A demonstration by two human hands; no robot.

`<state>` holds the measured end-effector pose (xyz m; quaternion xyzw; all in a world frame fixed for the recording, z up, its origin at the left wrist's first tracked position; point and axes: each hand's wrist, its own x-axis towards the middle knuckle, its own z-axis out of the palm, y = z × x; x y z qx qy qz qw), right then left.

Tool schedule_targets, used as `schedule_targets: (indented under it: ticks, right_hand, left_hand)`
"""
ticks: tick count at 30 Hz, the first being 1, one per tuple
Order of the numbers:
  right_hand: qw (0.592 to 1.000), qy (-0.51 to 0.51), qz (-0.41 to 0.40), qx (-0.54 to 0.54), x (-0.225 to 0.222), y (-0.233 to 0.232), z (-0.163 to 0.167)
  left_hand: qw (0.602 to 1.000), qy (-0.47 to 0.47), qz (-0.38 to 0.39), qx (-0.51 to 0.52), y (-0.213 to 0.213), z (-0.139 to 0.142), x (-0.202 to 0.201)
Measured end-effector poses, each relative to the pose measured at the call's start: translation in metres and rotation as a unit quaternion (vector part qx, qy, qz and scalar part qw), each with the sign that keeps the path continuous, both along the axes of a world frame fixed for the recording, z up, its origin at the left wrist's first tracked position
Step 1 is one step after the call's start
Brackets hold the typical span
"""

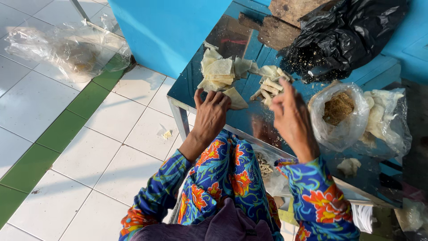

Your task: The person sits at a metal table and rolls thin flat wafer sheets by hand into tight cylindrical rolls, placing each finished roll onto a growing pile of rolled pieces on the table. They occasionally take a new flat sheet from the stack and repeat the rolling motion.

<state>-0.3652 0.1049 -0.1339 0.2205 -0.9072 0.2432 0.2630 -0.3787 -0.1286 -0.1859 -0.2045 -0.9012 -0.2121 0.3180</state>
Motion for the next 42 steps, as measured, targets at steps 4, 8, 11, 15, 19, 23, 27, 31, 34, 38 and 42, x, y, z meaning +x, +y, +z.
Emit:
schedule_targets:
  ticks: [4, 8, 11, 15, 19, 23, 27, 31, 34, 38, 42]
  right_hand:
    - [1.0, 0.006, -0.012, 0.028, -0.018, -0.012, 0.024]
    - [0.997, -0.046, 0.069, 0.001, -0.014, -0.064, 0.008]
    - [0.988, -0.129, 0.08, -0.034, -0.019, -0.086, 0.005]
    - [0.942, -0.203, 0.115, -0.242, -0.025, -0.086, 0.017]
    - [0.932, -0.208, 0.091, -0.284, 0.005, -0.073, 0.004]
    - [0.931, -0.182, 0.113, -0.295, 0.039, -0.064, -0.015]
    - [0.926, -0.184, 0.087, -0.317, 0.058, -0.047, -0.021]
    - [0.956, -0.118, 0.054, -0.264, 0.069, -0.036, -0.028]
    - [0.967, -0.069, 0.05, -0.239, 0.073, -0.031, -0.035]
    - [0.957, -0.074, 0.024, -0.278, 0.07, -0.019, -0.046]
    - [0.873, -0.186, 0.09, -0.441, 0.061, -0.005, -0.056]
  left_hand:
    - [0.999, 0.008, -0.014, 0.033, 0.0, 0.005, 0.001]
    - [0.998, -0.008, -0.02, 0.061, -0.002, 0.005, 0.004]
    - [0.997, 0.016, -0.002, 0.075, -0.006, 0.008, 0.005]
    - [0.963, -0.038, -0.033, 0.264, -0.006, 0.003, 0.02]
    - [0.728, -0.29, -0.218, 0.582, 0.01, -0.01, 0.03]
    - [0.679, -0.292, -0.256, 0.623, 0.028, -0.024, 0.039]
    - [0.664, -0.311, -0.249, 0.633, 0.044, -0.028, 0.054]
    - [0.682, -0.298, -0.265, 0.613, 0.06, -0.019, 0.066]
    - [0.742, -0.285, -0.226, 0.564, 0.067, -0.01, 0.074]
    - [0.829, -0.252, -0.162, 0.473, 0.071, 0.0, 0.082]
    - [0.828, -0.273, -0.126, 0.473, 0.074, 0.003, 0.079]
